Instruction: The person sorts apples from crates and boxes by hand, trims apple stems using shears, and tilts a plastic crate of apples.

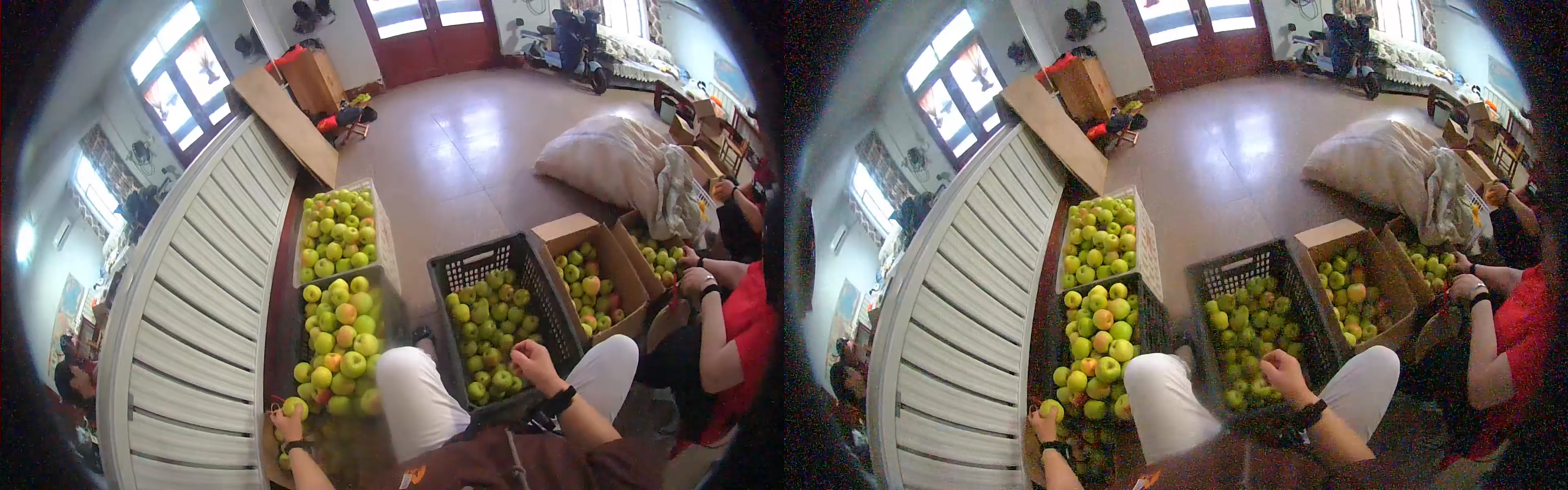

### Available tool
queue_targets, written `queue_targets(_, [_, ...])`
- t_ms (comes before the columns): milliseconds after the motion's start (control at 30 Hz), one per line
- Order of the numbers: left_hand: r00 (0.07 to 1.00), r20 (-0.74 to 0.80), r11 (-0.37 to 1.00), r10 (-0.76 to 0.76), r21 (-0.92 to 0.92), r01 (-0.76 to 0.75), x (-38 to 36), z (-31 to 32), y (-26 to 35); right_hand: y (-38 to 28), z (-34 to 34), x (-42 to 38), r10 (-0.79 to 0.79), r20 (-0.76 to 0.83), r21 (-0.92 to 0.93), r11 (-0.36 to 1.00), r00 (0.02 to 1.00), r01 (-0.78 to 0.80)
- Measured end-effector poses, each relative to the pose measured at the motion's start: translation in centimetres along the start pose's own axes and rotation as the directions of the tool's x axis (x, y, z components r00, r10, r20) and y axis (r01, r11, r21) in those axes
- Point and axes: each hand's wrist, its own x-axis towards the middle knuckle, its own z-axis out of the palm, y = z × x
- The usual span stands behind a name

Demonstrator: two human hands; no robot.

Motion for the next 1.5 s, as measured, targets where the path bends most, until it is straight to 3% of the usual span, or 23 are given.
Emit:
queue_targets(133, [0.991,-0.049,0.991,0.127,0.049,-0.125,-0.5,-1.3,-1.1,-0.4,1.2,-0.1,0.023,0.035,-0.036,0.999,0.999,-0.022])
queue_targets(233, [0.994,-0.100,0.973,0.047,-0.221,-0.068,-0.3,-2.2,-2.6,-0.2,1.3,0.2,-0.008,0.047,-0.130,0.991,0.999,0.014])
queue_targets(267, [0.991,-0.120,0.884,-0.063,-0.467,0.000,-0.4,-1.9,-2.8,0.2,1.4,0.2,-0.024,0.047,-0.078,0.997,0.999,0.028])
queue_targets(367, [0.989,0.044,0.675,-0.145,-0.726,0.131,-5.1,-6.6,9.0,-0.2,1.4,0.2,-0.002,0.054,-0.095,0.995,0.999,0.007])
queue_targets(467, [0.969,0.143,0.569,0.200,-0.822,0.004,-6.9,-7.2,16.7,-0.1,2.2,0.6,0.000,0.178,-0.072,0.997,0.984,0.012])
queue_targets(533, [0.820,0.282,0.455,0.498,-0.890,0.030,-9.8,-7.6,25.2,-1.2,3.8,0.0,-0.059,0.242,-0.004,0.998,0.968,0.062])
queue_targets(567, [0.768,0.392,0.485,0.507,-0.866,0.121,-10.1,-5.5,26.0,-1.9,4.6,-0.2,-0.096,0.266,0.036,0.995,0.959,0.090])
queue_targets(600, [0.616,0.558,0.466,0.555,-0.823,0.325,-11.4,-5.2,29.5,-2.3,5.1,-0.4,-0.147,0.271,0.036,0.989,0.951,0.143])
queue_targets(667, [0.413,0.709,0.648,0.572,-0.699,0.302,-12.7,-1.9,33.5,-3.2,5.6,-0.6,-0.245,0.273,0.030,0.969,0.930,0.246])
queue_targets(733, [0.344,0.725,0.764,0.597,-0.645,0.033,-14.1,1.3,36.9,-5.4,5.2,-1.8,-0.310,0.287,0.157,0.949,0.907,0.274])
queue_targets(800, [0.247,0.705,0.744,0.665,-0.652,-0.145,-15.1,4.6,39.3,-6.6,4.2,-2.5,-0.324,0.317,0.224,0.939,0.892,0.261])
queue_targets(833, [0.210,0.720,0.748,0.661,-0.615,-0.248,-15.7,5.0,41.2,-6.4,3.9,-2.4,-0.384,0.286,0.151,0.923,0.878,0.355])
queue_targets(900, [0.006,0.735,0.700,0.678,-0.642,-0.312,-16.7,9.1,42.2,-5.4,3.3,-1.6,-0.495,0.253,-0.010,0.858,0.831,0.514])
queue_targets(933, [-0.087,0.733,0.673,0.675,-0.659,-0.336,-17.1,10.6,42.7,-5.0,2.8,-1.0,-0.567,0.149,-0.216,0.780,0.810,0.587])
queue_targets(1033, [-0.205,0.783,0.663,0.588,-0.611,-0.434,-17.3,12.6,44.5,-5.9,1.4,-1.0,-0.283,-0.015,-0.157,0.948,0.959,0.277])
queue_targets(1067, [-0.324,0.748,0.605,0.579,-0.661,-0.444,-16.1,12.9,45.3,-3.1,0.4,0.9,-0.354,-0.047,-0.264,0.906,0.934,0.330])
queue_targets(1133, [-0.326,0.671,0.649,0.666,-0.737,-0.189,-13.8,16.7,43.8,-4.7,-1.0,1.6,-0.131,-0.071,-0.054,0.990,0.989,0.128])
queue_targets(1167, [-0.046,0.880,0.875,0.473,-0.464,0.139,-13.4,15.6,44.4,-4.9,-2.3,2.3,-0.025,-0.062,0.064,0.998,0.998,0.029])
queue_targets(1200, [0.072,0.879,0.866,0.471,-0.476,0.152,-12.2,18.1,43.3,-4.2,-3.8,3.5,-0.022,-0.136,0.121,0.992,0.990,0.039])
queue_targets(1267, [0.259,0.750,0.793,0.609,-0.570,-0.214,-10.9,17.9,43.9,-3.1,-8.0,5.7,-0.014,-0.280,0.171,0.983,0.960,0.065])
queue_targets(1333, [0.271,0.790,0.828,0.551,-0.557,-0.060,-11.3,16.5,45.1,-2.1,-12.9,7.8,-0.031,-0.405,0.157,0.982,0.914,0.103])
queue_targets(1367, [0.260,0.812,0.846,0.522,-0.532,-0.038,-11.4,16.6,45.5,-3.2,-14.8,8.6,0.004,-0.440,0.262,0.957,0.898,0.124])
queue_targets(1500, [0.162,0.831,0.837,0.532,-0.545,0.047,-11.8,17.7,45.9,-1.5,-24.5,11.7,0.250,-0.594,0.263,0.959,0.765,-0.109])
